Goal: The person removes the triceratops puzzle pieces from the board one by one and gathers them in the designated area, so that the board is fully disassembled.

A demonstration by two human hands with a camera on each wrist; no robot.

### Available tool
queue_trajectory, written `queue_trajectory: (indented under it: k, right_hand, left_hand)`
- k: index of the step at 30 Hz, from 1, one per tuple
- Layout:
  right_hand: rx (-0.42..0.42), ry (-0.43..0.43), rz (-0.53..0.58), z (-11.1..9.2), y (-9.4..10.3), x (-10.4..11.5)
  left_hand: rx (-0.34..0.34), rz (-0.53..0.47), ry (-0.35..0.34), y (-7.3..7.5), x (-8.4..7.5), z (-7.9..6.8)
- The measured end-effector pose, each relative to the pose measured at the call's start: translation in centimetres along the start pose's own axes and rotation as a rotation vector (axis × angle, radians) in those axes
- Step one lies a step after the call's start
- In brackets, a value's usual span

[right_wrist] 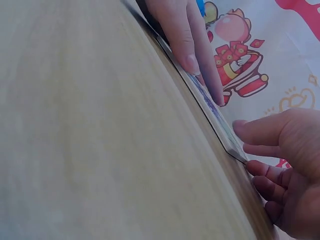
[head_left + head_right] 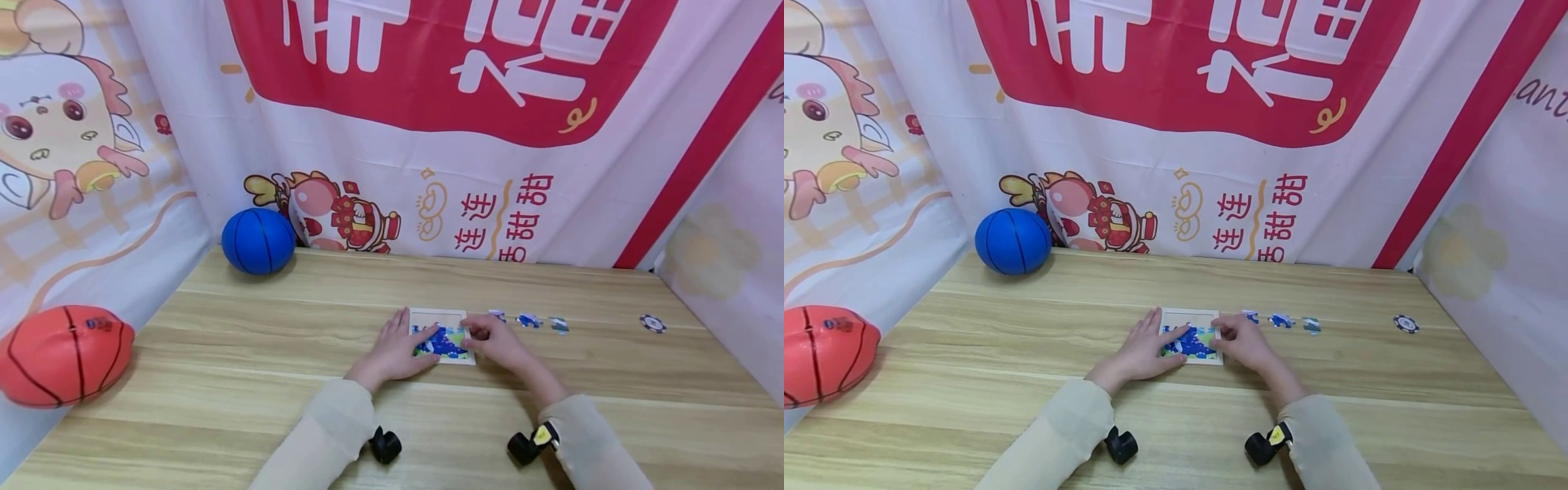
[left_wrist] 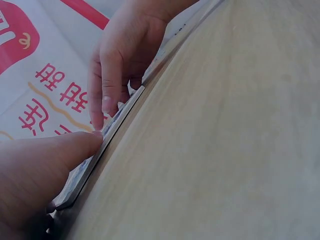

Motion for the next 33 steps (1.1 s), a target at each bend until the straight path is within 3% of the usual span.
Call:
queue_trajectory:
  k: [14, 23, 33]
  right_hand:
    - [-0.022, -0.021, -0.149, -0.1, -0.5, 0.0]
    - [-0.015, -0.054, -0.158, 0.1, -0.8, 0.2]
    - [-0.071, -0.089, -0.123, 0.3, -1.1, 0.1]
  left_hand:
    - [-0.008, 0.02, -0.003, -0.3, 0.1, 0.1]
    - [-0.01, 0.026, 0.008, -0.3, 0.2, -0.1]
    - [-0.023, 0.018, 0.012, -0.3, 0.1, -0.2]
Point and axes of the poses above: each hand's wrist, its own z-axis towards the middle knuckle, its own y-axis out of the back of the hand, x = y × z, the point moved 5 cm from there along z, towards the middle knuckle, and after that the axes turned 7 degrees about z, right-handed, at the moved point
